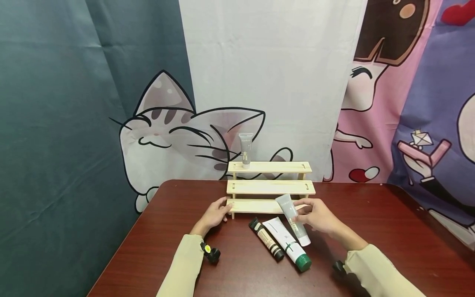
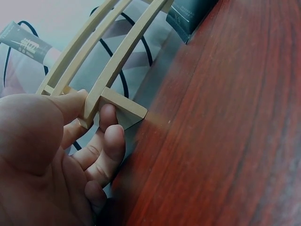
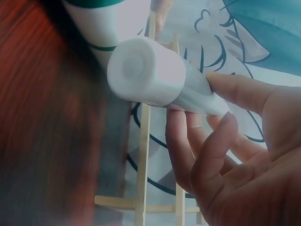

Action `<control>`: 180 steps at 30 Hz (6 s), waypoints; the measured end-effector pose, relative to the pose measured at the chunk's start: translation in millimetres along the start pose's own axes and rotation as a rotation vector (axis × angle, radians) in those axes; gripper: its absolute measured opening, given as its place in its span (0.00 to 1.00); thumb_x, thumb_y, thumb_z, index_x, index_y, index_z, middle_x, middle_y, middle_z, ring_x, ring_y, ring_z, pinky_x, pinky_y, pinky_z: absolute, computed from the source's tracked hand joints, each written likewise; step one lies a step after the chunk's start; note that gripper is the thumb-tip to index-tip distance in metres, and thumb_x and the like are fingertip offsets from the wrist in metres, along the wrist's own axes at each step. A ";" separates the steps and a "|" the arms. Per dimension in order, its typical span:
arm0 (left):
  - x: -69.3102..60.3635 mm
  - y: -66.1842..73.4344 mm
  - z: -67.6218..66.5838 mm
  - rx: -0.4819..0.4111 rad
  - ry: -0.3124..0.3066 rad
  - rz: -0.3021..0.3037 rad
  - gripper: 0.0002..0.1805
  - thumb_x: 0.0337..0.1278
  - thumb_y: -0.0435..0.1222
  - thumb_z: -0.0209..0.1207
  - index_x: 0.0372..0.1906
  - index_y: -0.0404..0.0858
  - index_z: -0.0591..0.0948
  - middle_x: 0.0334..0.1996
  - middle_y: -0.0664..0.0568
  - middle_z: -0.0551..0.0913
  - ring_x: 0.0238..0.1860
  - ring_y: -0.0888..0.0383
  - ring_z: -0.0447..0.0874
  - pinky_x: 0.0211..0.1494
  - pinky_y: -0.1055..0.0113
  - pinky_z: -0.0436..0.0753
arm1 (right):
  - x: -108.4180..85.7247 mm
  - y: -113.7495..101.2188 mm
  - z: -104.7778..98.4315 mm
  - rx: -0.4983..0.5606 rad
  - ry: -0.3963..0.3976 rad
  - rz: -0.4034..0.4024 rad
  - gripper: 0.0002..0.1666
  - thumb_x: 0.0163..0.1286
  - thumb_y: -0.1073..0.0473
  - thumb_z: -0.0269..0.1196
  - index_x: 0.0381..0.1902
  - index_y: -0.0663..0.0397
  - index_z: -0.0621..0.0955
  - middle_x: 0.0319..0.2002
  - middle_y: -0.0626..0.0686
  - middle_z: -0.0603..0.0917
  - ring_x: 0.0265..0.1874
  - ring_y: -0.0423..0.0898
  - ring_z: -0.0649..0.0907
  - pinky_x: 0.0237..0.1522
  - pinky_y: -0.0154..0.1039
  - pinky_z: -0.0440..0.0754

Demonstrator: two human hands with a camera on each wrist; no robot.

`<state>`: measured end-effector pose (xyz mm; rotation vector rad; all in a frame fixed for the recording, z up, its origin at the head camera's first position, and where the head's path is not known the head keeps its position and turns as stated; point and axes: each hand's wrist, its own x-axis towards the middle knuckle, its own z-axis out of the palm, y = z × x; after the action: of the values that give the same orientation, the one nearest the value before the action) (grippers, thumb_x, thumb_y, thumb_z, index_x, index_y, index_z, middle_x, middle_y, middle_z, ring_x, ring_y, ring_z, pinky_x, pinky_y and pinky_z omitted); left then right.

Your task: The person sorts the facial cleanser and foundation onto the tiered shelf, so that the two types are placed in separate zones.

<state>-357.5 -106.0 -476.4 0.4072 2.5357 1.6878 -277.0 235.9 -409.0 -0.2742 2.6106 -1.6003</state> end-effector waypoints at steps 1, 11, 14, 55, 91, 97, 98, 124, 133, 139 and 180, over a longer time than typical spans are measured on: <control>-0.1 0.2 -0.1 -0.007 -0.001 -0.003 0.28 0.73 0.40 0.55 0.70 0.27 0.67 0.31 0.41 0.84 0.19 0.58 0.74 0.34 0.62 0.78 | 1.0 -0.8 0.5 -0.001 0.003 0.004 0.30 0.56 0.63 0.74 0.56 0.65 0.79 0.33 0.56 0.86 0.27 0.46 0.84 0.16 0.41 0.73; -3.1 2.4 -3.2 -0.013 -0.028 0.059 0.33 0.73 0.46 0.55 0.69 0.25 0.66 0.28 0.47 0.83 0.20 0.59 0.76 0.33 0.65 0.77 | 7.4 -10.3 2.4 0.024 0.030 0.018 0.28 0.56 0.63 0.74 0.55 0.62 0.80 0.36 0.57 0.86 0.30 0.48 0.85 0.17 0.40 0.72; -0.5 2.1 -1.9 -0.007 -0.016 0.004 0.31 0.73 0.43 0.54 0.70 0.28 0.66 0.30 0.46 0.84 0.20 0.59 0.76 0.36 0.64 0.77 | 8.4 -13.8 2.7 0.026 0.039 0.011 0.28 0.57 0.63 0.73 0.56 0.62 0.80 0.38 0.58 0.86 0.32 0.48 0.85 0.19 0.42 0.74; -0.9 2.4 0.9 -0.002 0.002 -0.029 0.28 0.74 0.39 0.54 0.70 0.28 0.67 0.29 0.45 0.83 0.19 0.60 0.73 0.31 0.66 0.76 | 34.1 -30.8 17.1 0.101 0.150 -0.029 0.26 0.62 0.67 0.70 0.58 0.62 0.77 0.45 0.63 0.86 0.36 0.47 0.84 0.19 0.43 0.77; -1.0 3.5 0.2 -0.006 -0.003 -0.006 0.28 0.74 0.38 0.53 0.69 0.26 0.66 0.28 0.43 0.84 0.18 0.59 0.73 0.30 0.66 0.76 | 51.7 -37.0 25.3 0.140 0.265 -0.086 0.28 0.64 0.67 0.69 0.61 0.65 0.75 0.53 0.68 0.81 0.37 0.44 0.84 0.23 0.40 0.82; -1.6 5.1 -0.3 0.001 -0.003 -0.002 0.28 0.74 0.38 0.54 0.69 0.26 0.66 0.28 0.43 0.84 0.19 0.59 0.74 0.31 0.66 0.76 | 55.5 -38.6 25.1 0.175 0.271 -0.095 0.27 0.64 0.69 0.68 0.60 0.66 0.75 0.53 0.69 0.81 0.36 0.43 0.84 0.23 0.40 0.82; -1.6 5.4 -0.5 0.001 -0.004 -0.002 0.28 0.74 0.38 0.54 0.69 0.26 0.66 0.28 0.43 0.84 0.19 0.59 0.74 0.31 0.66 0.76 | 56.1 -39.0 25.1 0.180 0.270 -0.096 0.27 0.64 0.70 0.68 0.60 0.66 0.75 0.53 0.69 0.81 0.37 0.43 0.85 0.23 0.40 0.82; -0.9 3.8 -0.1 0.008 -0.002 -0.016 0.28 0.74 0.40 0.53 0.70 0.27 0.66 0.28 0.44 0.84 0.19 0.59 0.73 0.33 0.64 0.76 | 79.8 -55.1 22.3 0.184 0.319 -0.196 0.27 0.65 0.70 0.67 0.61 0.68 0.74 0.55 0.71 0.80 0.39 0.42 0.84 0.24 0.37 0.83; -0.1 2.6 -0.1 0.003 -0.001 -0.014 0.29 0.74 0.40 0.53 0.70 0.27 0.65 0.28 0.45 0.84 0.19 0.59 0.73 0.33 0.65 0.76 | 95.5 -57.6 19.3 0.171 0.352 -0.221 0.27 0.65 0.71 0.67 0.61 0.68 0.74 0.54 0.69 0.81 0.39 0.44 0.85 0.24 0.36 0.83; 0.2 2.0 -0.7 -0.010 -0.007 -0.017 0.29 0.74 0.40 0.54 0.70 0.27 0.65 0.29 0.44 0.84 0.19 0.59 0.74 0.33 0.65 0.76 | 102.4 -56.8 18.6 0.178 0.357 -0.226 0.27 0.65 0.70 0.67 0.61 0.67 0.74 0.54 0.69 0.81 0.36 0.40 0.84 0.25 0.39 0.84; 1.1 0.3 -2.8 -0.010 -0.029 -0.022 0.30 0.74 0.41 0.53 0.71 0.27 0.64 0.30 0.45 0.84 0.20 0.59 0.74 0.32 0.66 0.76 | 151.5 -80.9 25.6 0.190 0.378 -0.255 0.26 0.68 0.69 0.64 0.64 0.63 0.73 0.57 0.63 0.80 0.48 0.57 0.83 0.34 0.50 0.86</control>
<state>-359.1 -108.1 -475.0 0.3988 2.5007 1.6743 -412.5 149.4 -343.4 -0.3316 2.7460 -2.1618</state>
